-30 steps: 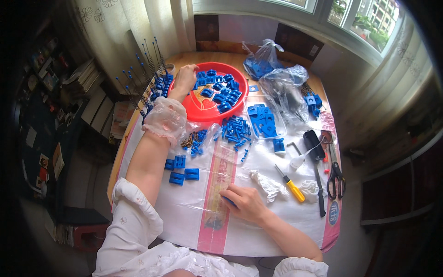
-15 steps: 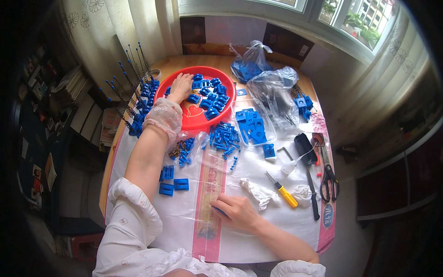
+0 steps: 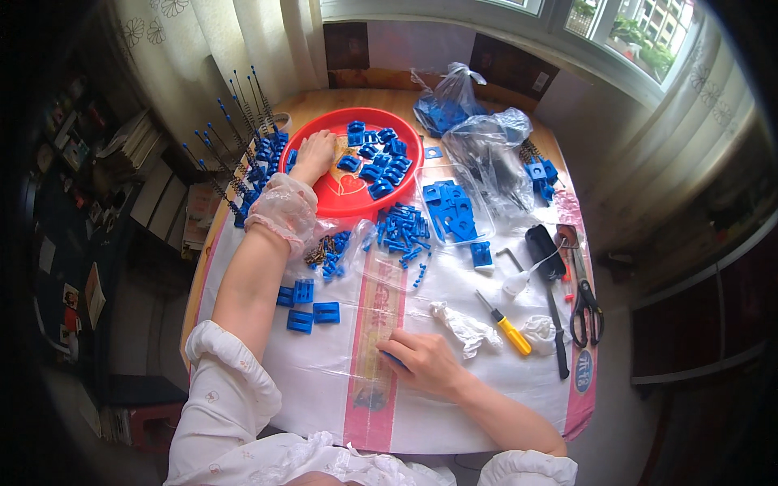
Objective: The recorder is assembling blue plastic components by inserting metal springs and rods into molded plastic parts.
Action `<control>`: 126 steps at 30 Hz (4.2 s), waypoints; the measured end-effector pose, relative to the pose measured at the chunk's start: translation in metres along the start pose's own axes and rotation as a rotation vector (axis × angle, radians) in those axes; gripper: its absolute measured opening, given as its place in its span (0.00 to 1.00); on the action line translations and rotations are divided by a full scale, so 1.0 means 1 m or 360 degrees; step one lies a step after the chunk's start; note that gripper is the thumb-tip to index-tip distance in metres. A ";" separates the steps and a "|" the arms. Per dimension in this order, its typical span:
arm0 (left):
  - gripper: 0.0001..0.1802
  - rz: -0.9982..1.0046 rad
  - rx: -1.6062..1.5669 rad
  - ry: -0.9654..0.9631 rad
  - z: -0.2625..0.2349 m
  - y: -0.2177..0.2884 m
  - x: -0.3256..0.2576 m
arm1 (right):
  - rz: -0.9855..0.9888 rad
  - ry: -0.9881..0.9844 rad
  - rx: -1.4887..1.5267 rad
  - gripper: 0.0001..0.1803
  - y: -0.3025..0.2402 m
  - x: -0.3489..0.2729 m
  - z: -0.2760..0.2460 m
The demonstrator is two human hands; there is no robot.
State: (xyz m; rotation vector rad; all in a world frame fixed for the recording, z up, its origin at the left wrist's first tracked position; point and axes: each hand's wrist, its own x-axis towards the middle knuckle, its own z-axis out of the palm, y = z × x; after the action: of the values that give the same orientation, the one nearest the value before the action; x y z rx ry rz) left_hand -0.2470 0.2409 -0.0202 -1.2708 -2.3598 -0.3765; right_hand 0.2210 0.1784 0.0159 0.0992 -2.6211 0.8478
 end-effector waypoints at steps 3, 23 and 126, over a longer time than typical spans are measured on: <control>0.11 -0.0003 0.0054 -0.0046 -0.005 -0.004 -0.003 | -0.0017 0.0025 -0.0001 0.11 0.000 0.001 0.000; 0.29 0.0299 -0.0391 -0.0384 -0.009 0.018 0.053 | -0.0006 0.0021 0.0027 0.12 0.002 0.000 0.000; 0.20 0.0509 -0.0658 -0.0323 -0.069 0.081 -0.029 | 0.0007 0.0034 0.0012 0.10 0.001 -0.001 0.001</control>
State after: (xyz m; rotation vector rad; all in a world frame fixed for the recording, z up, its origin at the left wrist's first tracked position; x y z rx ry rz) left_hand -0.1481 0.2340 0.0279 -1.9259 -2.2526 -0.6830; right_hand 0.2210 0.1781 0.0143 0.0862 -2.5994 0.8553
